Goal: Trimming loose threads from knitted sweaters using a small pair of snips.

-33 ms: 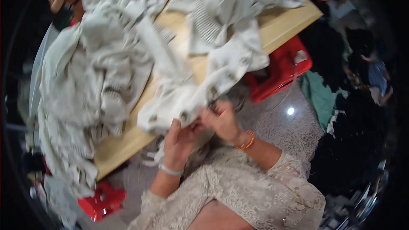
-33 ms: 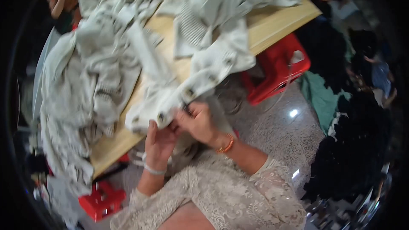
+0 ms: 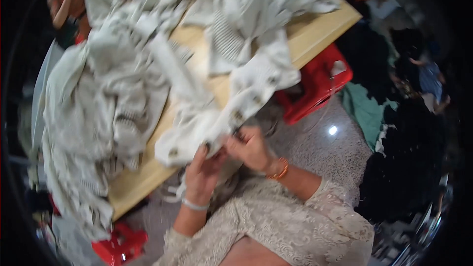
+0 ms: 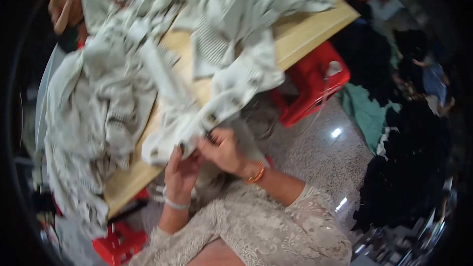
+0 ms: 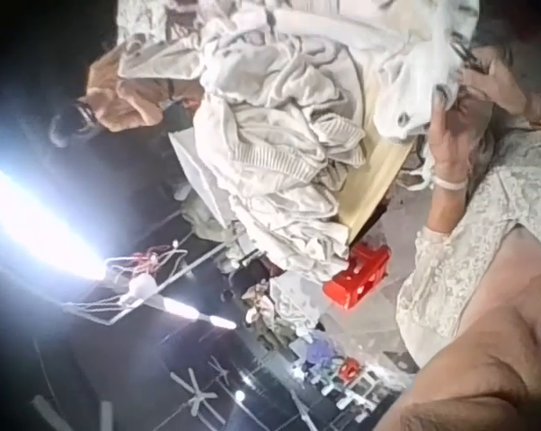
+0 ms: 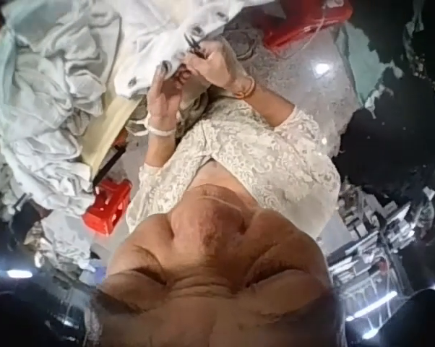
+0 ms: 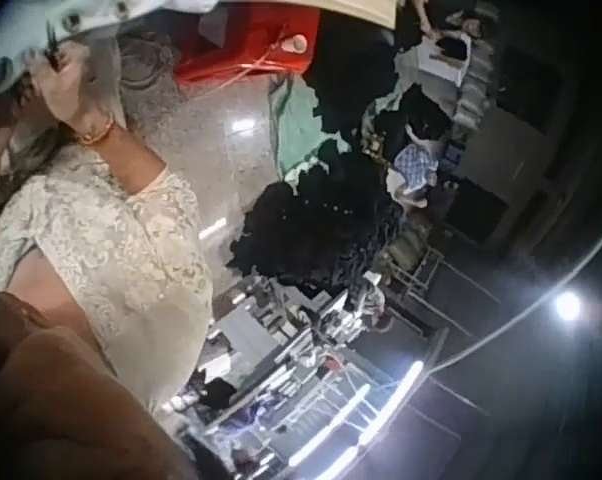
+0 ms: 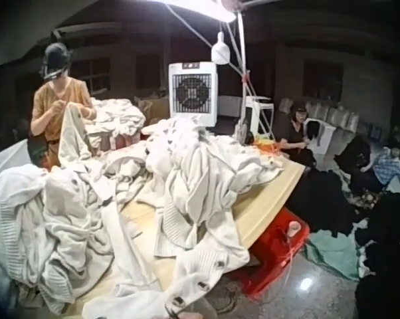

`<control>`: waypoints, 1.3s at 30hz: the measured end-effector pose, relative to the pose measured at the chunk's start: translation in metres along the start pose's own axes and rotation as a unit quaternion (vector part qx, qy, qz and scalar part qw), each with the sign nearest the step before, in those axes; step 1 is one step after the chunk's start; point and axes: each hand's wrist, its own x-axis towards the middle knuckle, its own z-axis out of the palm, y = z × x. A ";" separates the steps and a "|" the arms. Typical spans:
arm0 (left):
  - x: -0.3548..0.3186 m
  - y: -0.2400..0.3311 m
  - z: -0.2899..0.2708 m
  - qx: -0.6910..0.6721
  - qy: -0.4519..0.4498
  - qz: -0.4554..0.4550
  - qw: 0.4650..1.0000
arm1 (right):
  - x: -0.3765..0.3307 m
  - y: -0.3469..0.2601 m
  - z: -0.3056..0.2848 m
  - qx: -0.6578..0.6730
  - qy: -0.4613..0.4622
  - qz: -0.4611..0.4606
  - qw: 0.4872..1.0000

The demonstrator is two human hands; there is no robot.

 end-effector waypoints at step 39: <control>-0.017 0.010 -0.020 -0.034 -0.077 -0.001 0.996 | -0.034 -0.051 0.001 -0.386 -0.069 -0.265 0.881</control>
